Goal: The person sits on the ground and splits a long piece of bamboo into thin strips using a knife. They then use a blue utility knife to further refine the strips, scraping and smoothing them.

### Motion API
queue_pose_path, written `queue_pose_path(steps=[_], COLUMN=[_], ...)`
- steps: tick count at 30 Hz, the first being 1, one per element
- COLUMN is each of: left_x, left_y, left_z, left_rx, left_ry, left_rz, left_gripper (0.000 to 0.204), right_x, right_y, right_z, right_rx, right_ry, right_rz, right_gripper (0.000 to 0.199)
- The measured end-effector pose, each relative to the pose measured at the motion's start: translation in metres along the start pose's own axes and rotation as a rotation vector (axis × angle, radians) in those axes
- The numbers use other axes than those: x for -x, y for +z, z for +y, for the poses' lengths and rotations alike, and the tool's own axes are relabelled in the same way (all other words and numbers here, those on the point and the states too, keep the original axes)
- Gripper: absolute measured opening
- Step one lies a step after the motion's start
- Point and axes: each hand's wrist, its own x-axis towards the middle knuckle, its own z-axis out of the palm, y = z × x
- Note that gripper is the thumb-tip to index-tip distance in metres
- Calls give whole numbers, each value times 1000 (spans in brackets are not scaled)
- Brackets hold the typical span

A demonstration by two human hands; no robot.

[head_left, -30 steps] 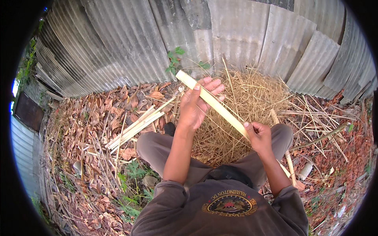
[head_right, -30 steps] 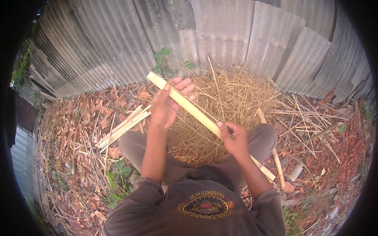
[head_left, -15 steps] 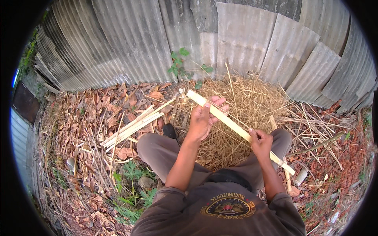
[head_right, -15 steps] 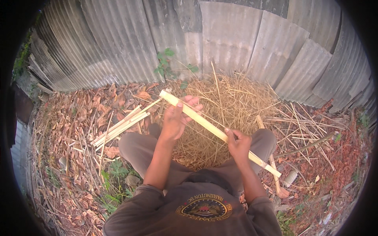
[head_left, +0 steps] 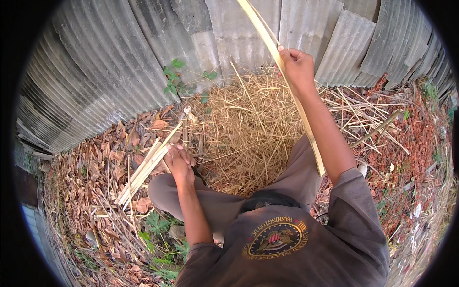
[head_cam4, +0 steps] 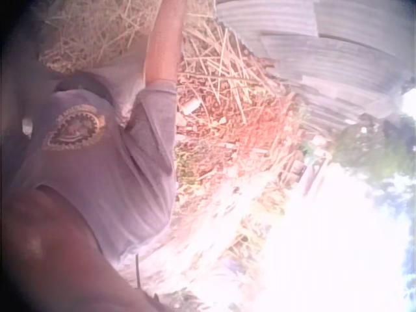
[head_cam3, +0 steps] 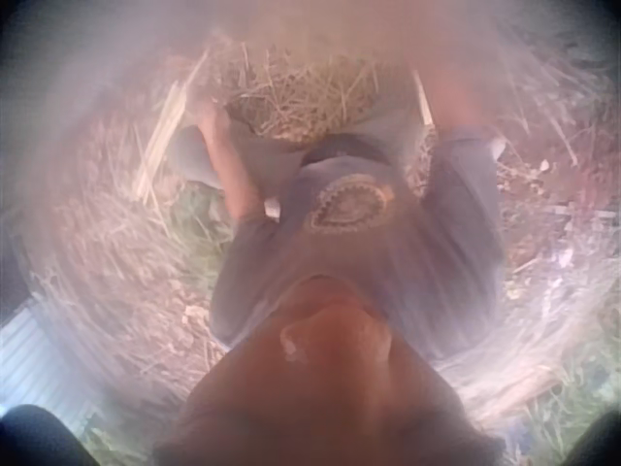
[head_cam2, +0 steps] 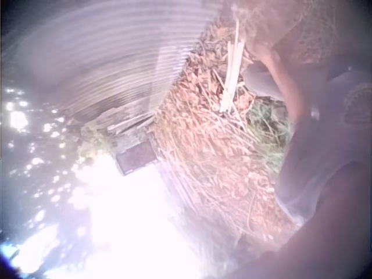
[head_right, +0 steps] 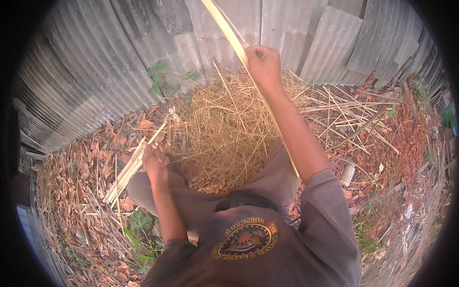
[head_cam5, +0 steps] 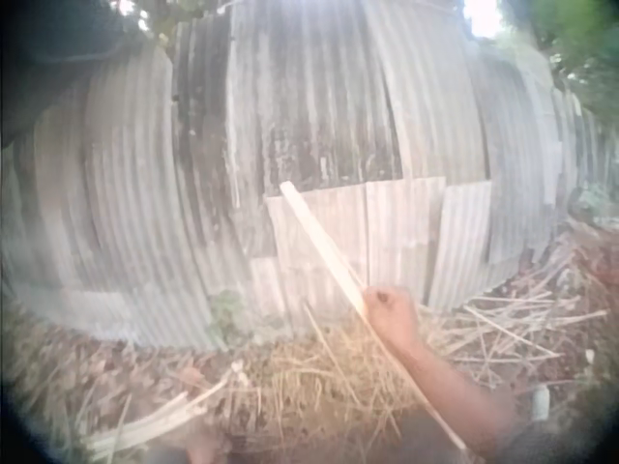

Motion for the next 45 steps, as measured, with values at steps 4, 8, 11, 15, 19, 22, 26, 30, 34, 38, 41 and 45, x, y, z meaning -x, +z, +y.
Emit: queue_pose_path(steps=[4, 8, 11, 15, 19, 22, 26, 30, 34, 38, 41, 45], left_x=[-15, -17, 2, -3, 12, 31, 68, 75, 67, 72, 77, 84], left_y=[-18, -5, 11, 17, 40, 76, 143, 174, 174, 165, 159, 151], left_z=[41, 83, 91, 75, 72, 76, 65, 4, -34, -52, -67, -80], left_rx=[-125, -193, -180, -200, -525, -636, -1137, -1085, -1055, -929, -811, -723], left_ry=[175, 238, 245, 350, 554, 779, 1052, 874, 323, 300, 164, -177], left_rz=[48, -60, -75, -154, -165, -321, -562, -768, -958, -1044, -1109, -967], left_gripper=[40, 38, 37, 33, 60, 59, 59, 56, 40, 44, 40, 47], right_x=[-66, -172, -151, -118, -84, -71, -55, -33, -17, -16, -12, -9], right_y=[-32, -95, -79, -88, -79, -67, -54, -43, -38, -47, -49, -43], right_z=[-59, -59, -86, -88, -80, -67, -55, -54, -53, -35, -21, -11], right_rx=[-275, -685, -578, -523, -584, -519, -545, -497, -396, -325, -331, -321], right_ry=[26, -95, -153, -138, -119, -89, -7, 23, 61, 78, 36, 29], right_rz=[90, 152, 362, 377, 317, 282, 230, 145, 92, 88, 74, 56], right_gripper=[29, 21, 19, 29, 25, 26, 26, 28, 29, 26, 32, 41])
